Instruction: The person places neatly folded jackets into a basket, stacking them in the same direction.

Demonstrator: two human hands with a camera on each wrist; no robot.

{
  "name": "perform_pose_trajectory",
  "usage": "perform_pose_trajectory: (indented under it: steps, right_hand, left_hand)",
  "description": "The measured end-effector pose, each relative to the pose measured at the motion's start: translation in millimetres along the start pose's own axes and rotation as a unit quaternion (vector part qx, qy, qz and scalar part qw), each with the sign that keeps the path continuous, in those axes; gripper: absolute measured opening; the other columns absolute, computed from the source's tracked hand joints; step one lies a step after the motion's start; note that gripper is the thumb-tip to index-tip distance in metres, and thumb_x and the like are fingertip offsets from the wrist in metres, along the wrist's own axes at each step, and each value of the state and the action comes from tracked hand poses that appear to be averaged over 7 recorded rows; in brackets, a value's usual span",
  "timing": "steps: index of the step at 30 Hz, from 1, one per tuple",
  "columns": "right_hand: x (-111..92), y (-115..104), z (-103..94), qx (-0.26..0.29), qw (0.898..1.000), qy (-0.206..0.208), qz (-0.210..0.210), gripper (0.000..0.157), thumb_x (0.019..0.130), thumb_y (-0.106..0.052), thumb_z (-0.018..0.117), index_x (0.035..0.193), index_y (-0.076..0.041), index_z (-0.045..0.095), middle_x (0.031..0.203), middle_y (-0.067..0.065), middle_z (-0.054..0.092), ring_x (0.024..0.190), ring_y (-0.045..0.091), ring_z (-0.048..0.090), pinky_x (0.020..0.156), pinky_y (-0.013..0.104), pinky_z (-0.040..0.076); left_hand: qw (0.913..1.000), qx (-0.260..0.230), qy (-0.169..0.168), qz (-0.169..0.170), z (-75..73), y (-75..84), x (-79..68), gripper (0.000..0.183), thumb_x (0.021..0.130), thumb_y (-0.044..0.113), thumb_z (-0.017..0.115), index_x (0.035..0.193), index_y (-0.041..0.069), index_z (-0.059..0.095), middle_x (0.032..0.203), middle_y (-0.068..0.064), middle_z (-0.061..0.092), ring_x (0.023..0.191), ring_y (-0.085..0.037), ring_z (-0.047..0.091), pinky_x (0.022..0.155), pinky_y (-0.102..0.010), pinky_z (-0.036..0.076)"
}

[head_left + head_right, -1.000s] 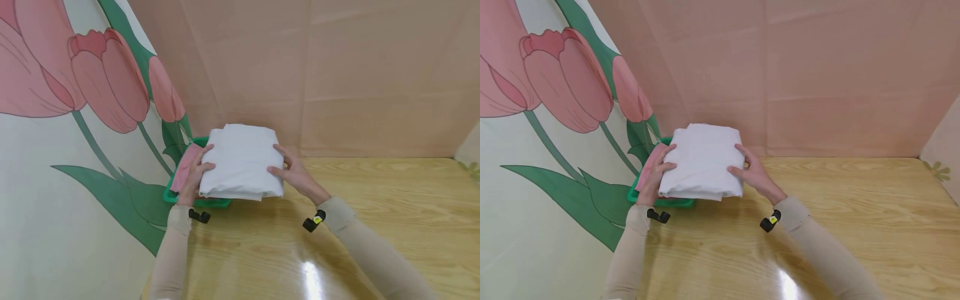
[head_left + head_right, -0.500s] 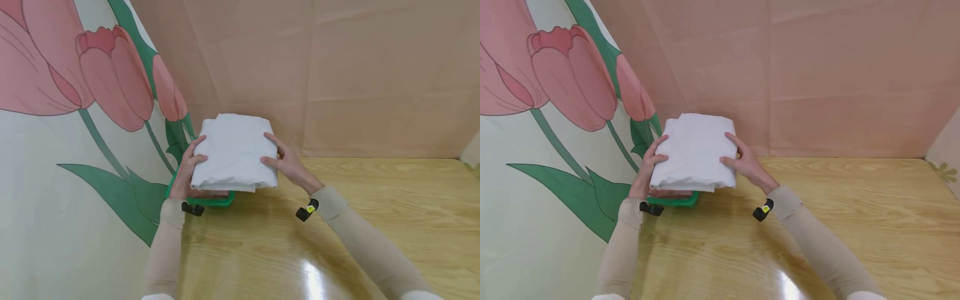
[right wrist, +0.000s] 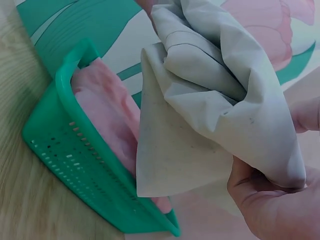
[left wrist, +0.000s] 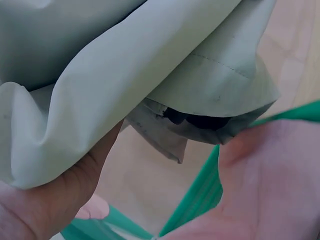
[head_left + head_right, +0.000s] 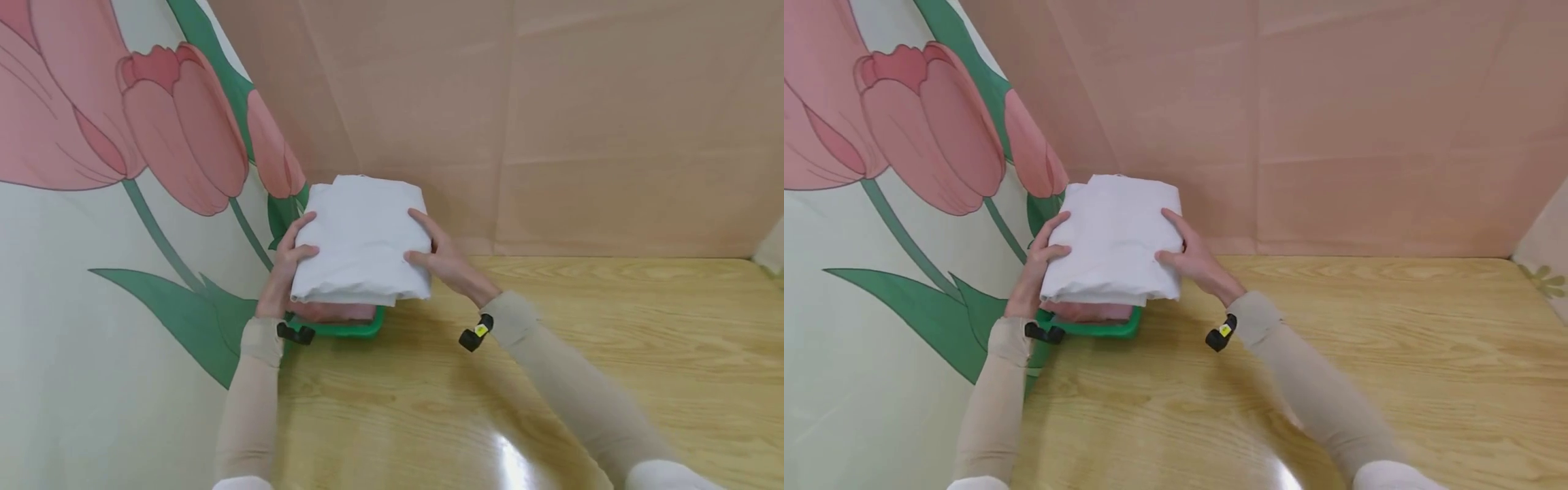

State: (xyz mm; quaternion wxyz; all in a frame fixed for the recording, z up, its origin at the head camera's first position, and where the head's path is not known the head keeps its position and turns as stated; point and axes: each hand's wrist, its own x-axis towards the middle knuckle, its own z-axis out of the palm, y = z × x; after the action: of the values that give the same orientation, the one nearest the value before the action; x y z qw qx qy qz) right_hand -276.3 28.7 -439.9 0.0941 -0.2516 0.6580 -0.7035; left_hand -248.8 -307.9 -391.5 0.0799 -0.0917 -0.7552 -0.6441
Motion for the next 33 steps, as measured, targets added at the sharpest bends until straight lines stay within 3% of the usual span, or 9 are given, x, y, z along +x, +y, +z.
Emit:
perform_pose_trajectory:
  steps: [5,9,13,19,24,28,33]
  right_hand:
    - [9,11,17.6,0.003,1.000,-0.003,0.005,0.086,0.101,-0.006,0.067,0.170,-0.035,0.025,0.178,0.009,0.011,0.148,0.037,0.035,0.117,0.061,0.040]
    - [18,14,31.4,0.002,1.000,-0.004,0.005,0.086,0.101,-0.006,0.067,0.169,-0.036,0.025,0.178,0.009,0.011,0.149,0.038,0.035,0.116,0.063,0.042]
    - [29,20,42.7,0.006,1.000,0.001,0.006,0.086,0.100,-0.006,0.068,0.169,-0.037,0.026,0.178,0.008,0.012,0.150,0.038,0.035,0.116,0.062,0.044]
    - [38,31,53.8,0.021,1.000,0.000,0.018,0.086,0.101,-0.005,0.068,0.168,-0.040,0.027,0.179,0.007,0.011,0.149,0.038,0.037,0.112,0.061,0.048]
    - [46,36,64.2,0.035,0.999,0.005,0.024,0.088,0.100,-0.003,0.068,0.168,-0.042,0.028,0.179,0.008,0.010,0.152,0.037,0.035,0.112,0.058,0.049]
    - [50,41,73.3,0.054,0.998,0.008,0.037,0.090,0.100,0.001,0.067,0.168,-0.044,0.028,0.181,0.006,0.003,0.156,0.037,0.028,0.114,0.057,0.047]
    - [54,50,83.9,0.059,0.996,0.017,0.057,0.093,0.099,0.003,0.066,0.168,-0.045,0.027,0.181,0.008,0.001,0.153,0.041,0.034,0.110,0.056,0.052]
  left_hand:
    - [0.9997,0.020,0.001,-0.012,-17.4,-5.1,-3.4,0.067,0.099,0.001,0.057,0.162,0.021,0.046,0.175,-0.002,0.023,0.155,-0.023,0.020,0.129,-0.052,0.013]
    - [0.9994,0.032,0.011,-0.012,-29.5,-4.8,-4.4,0.067,0.099,0.002,0.056,0.163,0.020,0.045,0.175,-0.004,0.022,0.154,-0.025,0.022,0.128,-0.051,0.014]
    - [0.9984,0.038,0.020,-0.035,-40.0,-2.9,-7.0,0.065,0.102,0.004,0.054,0.162,0.026,0.046,0.175,-0.001,0.021,0.151,-0.025,0.024,0.125,-0.051,0.018]
    - [0.9975,0.046,0.019,-0.050,-52.8,-3.9,-6.7,0.067,0.102,0.002,0.054,0.164,0.027,0.044,0.178,0.001,0.016,0.156,-0.024,0.018,0.128,-0.051,0.014]
    - [0.9986,0.038,0.016,-0.031,-65.9,-11.4,-1.4,0.068,0.101,-0.003,0.054,0.164,0.020,0.043,0.179,-0.003,0.017,0.159,-0.025,0.016,0.130,-0.050,0.011]
    - [0.9978,0.047,0.005,-0.048,-77.5,-20.5,2.5,0.069,0.101,-0.002,0.054,0.165,0.019,0.041,0.180,-0.002,0.013,0.162,-0.023,0.012,0.132,-0.050,0.007]
    - [0.9963,0.045,-0.011,-0.073,-88.4,-32.4,7.1,0.068,0.102,0.000,0.053,0.166,0.020,0.039,0.180,-0.002,0.011,0.162,-0.024,0.010,0.132,-0.050,0.005]
